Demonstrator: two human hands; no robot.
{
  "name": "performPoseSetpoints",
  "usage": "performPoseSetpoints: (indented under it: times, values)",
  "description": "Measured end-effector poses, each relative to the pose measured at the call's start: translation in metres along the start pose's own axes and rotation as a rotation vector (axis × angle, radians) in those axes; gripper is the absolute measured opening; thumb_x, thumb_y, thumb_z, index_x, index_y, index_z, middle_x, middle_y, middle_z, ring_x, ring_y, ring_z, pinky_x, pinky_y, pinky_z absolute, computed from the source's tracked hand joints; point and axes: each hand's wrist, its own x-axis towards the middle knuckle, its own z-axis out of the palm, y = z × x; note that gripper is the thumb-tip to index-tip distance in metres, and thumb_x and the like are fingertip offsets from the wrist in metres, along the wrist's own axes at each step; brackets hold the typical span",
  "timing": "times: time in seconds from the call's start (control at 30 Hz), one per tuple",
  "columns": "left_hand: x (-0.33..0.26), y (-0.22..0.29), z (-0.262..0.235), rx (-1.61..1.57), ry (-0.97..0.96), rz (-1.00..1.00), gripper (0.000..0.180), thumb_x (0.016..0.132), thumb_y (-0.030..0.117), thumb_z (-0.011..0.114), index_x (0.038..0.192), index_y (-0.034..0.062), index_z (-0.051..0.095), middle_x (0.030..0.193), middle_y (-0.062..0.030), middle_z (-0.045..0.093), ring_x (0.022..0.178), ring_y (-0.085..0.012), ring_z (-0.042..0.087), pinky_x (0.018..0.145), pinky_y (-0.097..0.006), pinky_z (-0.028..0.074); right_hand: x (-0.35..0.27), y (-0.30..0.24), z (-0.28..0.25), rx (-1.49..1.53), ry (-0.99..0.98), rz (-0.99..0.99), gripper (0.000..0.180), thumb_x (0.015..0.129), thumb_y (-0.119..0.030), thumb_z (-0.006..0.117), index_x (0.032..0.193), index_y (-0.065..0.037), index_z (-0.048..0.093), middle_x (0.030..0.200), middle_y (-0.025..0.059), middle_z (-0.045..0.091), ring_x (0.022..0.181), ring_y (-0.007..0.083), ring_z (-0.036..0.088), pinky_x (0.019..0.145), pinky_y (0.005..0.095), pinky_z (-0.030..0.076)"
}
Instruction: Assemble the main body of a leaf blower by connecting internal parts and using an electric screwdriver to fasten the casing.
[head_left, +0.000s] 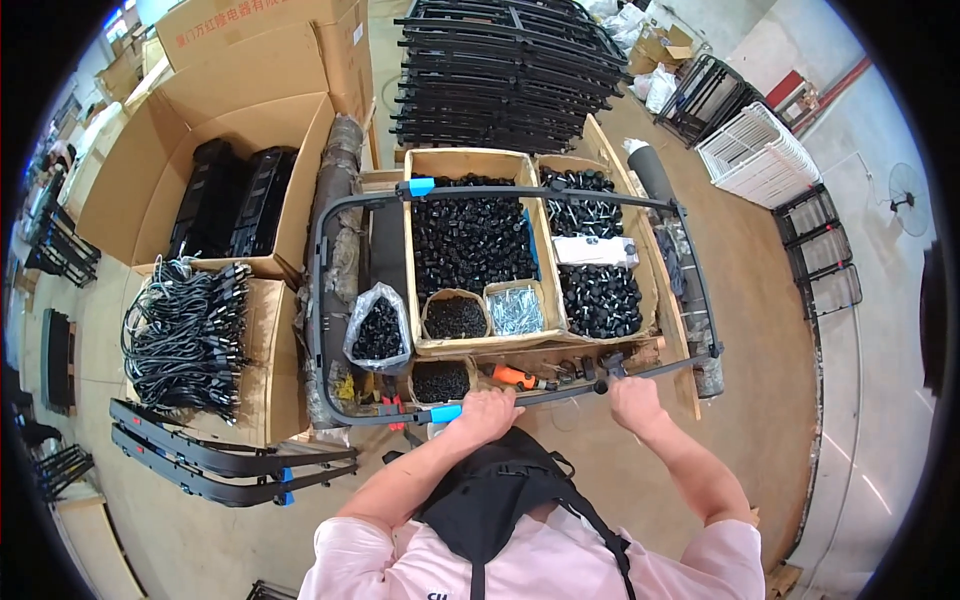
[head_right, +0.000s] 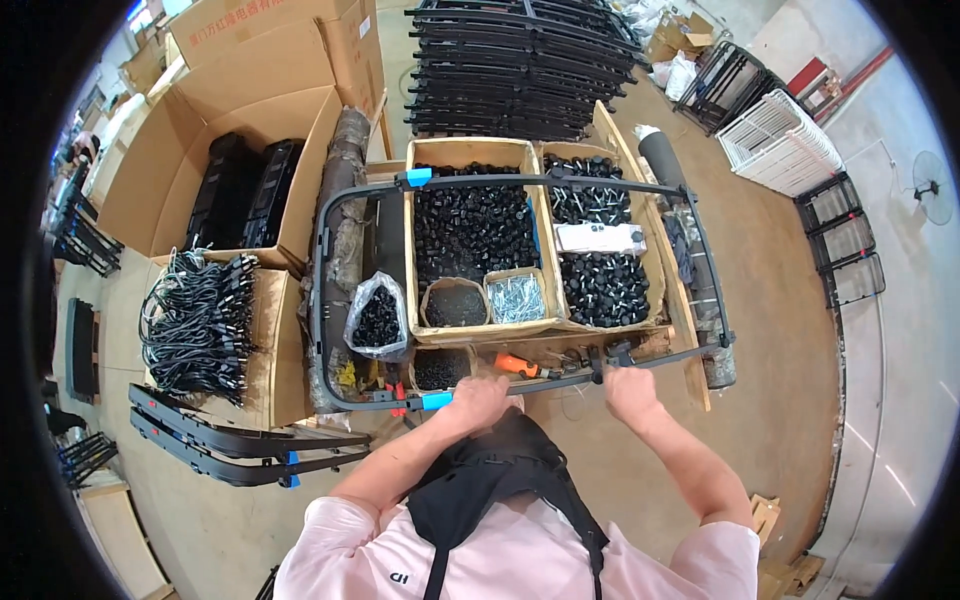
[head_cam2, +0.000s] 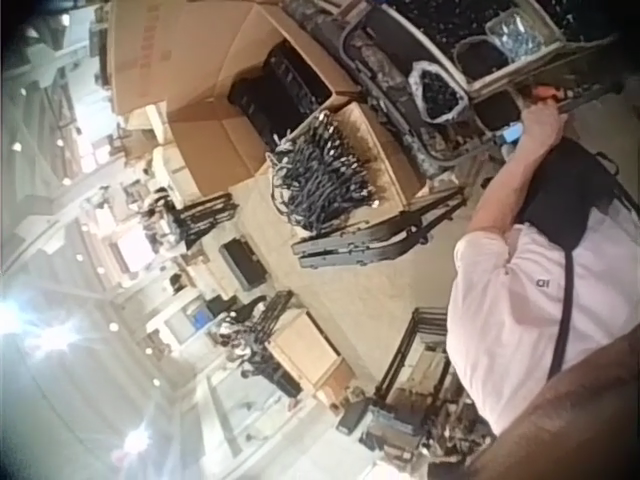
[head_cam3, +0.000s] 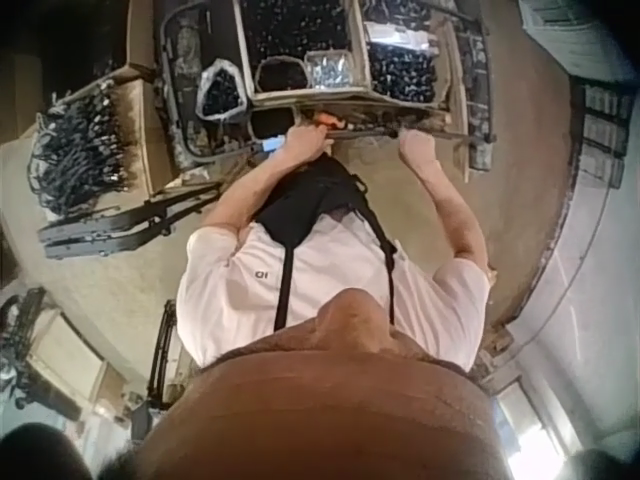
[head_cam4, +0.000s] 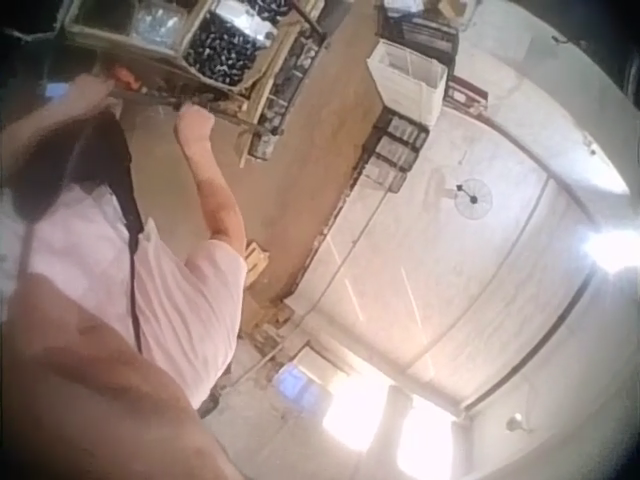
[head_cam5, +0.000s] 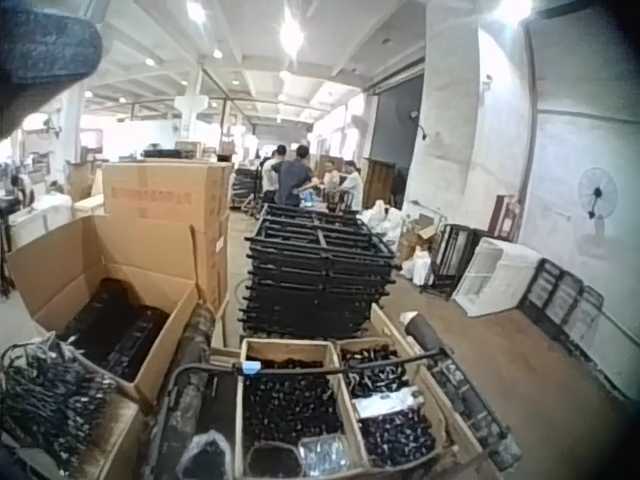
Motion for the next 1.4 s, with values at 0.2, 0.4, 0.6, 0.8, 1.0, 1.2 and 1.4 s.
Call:
performPoseSetpoints:
  times: [0.2,0.4,0.6,0.8,1.0,1.2,1.4]
  values:
    - [0.005,0.001,-0.015,-0.284,-0.194,-0.107,0.044,0.095,0.047,0.066,0.097,0.0031,0.068,0.083,-0.0192,0.074,0.081,-0.0363,0.075,0.07,-0.05,0.058,0.008,-0.008,-0.015,0.156,0.106,-0.032,0.026,0.08,-0.006,0.062,0.104,-0.01,0.071,0.088,0.0151,0.073,0.086,0.0344,0.073,0.072,0.047,0.059]
    - [0.013,0.015,-0.012,-0.206,-0.336,-0.188,0.048,0.097,0.052,0.065,0.111,0.0065,0.068,0.092,-0.0159,0.076,0.09,-0.0337,0.077,0.076,-0.049,0.059,0.005,-0.013,-0.028,0.214,0.371,-0.128,0.025,0.078,-0.012,0.065,0.101,-0.004,0.068,0.082,0.0175,0.072,0.079,0.0384,0.073,0.069,0.0476,0.058]
    - [0.005,-0.005,-0.068,-0.178,-0.073,-0.024,0.039,0.093,0.041,0.07,0.105,0.0052,0.066,0.099,-0.0161,0.07,0.09,-0.0329,0.071,0.076,-0.048,0.056,0.022,-0.007,-0.02,0.201,0.082,-0.07,0.025,0.079,-0.015,0.072,0.1,-0.006,0.062,0.092,0.021,0.068,0.088,0.042,0.07,0.075,0.0498,0.058]
    - [-0.031,-0.127,-0.199,-0.241,0.547,-0.556,0.025,0.094,0.027,0.065,0.107,0.0068,0.071,0.095,-0.0174,0.072,0.092,-0.0389,0.07,0.082,-0.05,0.056,0.025,-0.006,-0.002,0.307,0.13,-0.134,0.028,0.084,-0.017,0.074,0.1,-0.002,0.057,0.092,0.0232,0.067,0.09,0.0427,0.069,0.077,0.0519,0.056]
    - [-0.156,-0.281,-0.293,0.016,0.815,-1.275,0.035,0.098,0.036,0.064,0.11,0.004,0.068,0.11,-0.0218,0.073,0.104,-0.0399,0.071,0.09,-0.051,0.056,0.021,-0.01,-0.003,0.42,0.174,-0.075,0.027,0.09,-0.023,0.07,0.1,0.0,0.061,0.083,0.0231,0.071,0.079,0.0442,0.07,0.075,0.0536,0.055]
    - [-0.218,-0.361,-0.33,0.054,0.607,-1.699,0.051,0.097,0.051,0.063,0.115,0.0039,0.074,0.117,-0.0229,0.075,0.112,-0.04,0.072,0.095,-0.051,0.057,0.017,-0.019,-0.028,0.298,-0.048,-0.019,0.046,0.105,-0.037,0.053,0.132,0.0,0.061,0.104,0.024,0.075,0.095,0.0405,0.073,0.084,0.0493,0.058]
    - [-0.206,-0.381,-0.33,-0.02,0.486,-1.798,0.054,0.093,0.052,0.066,0.118,0.0045,0.077,0.127,-0.0213,0.072,0.121,-0.0367,0.069,0.098,-0.049,0.057,0.015,-0.025,-0.033,0.272,-0.063,0.025,0.048,0.106,-0.037,0.052,0.135,0.001,0.061,0.111,0.0233,0.075,0.101,0.0398,0.072,0.087,0.0487,0.057]
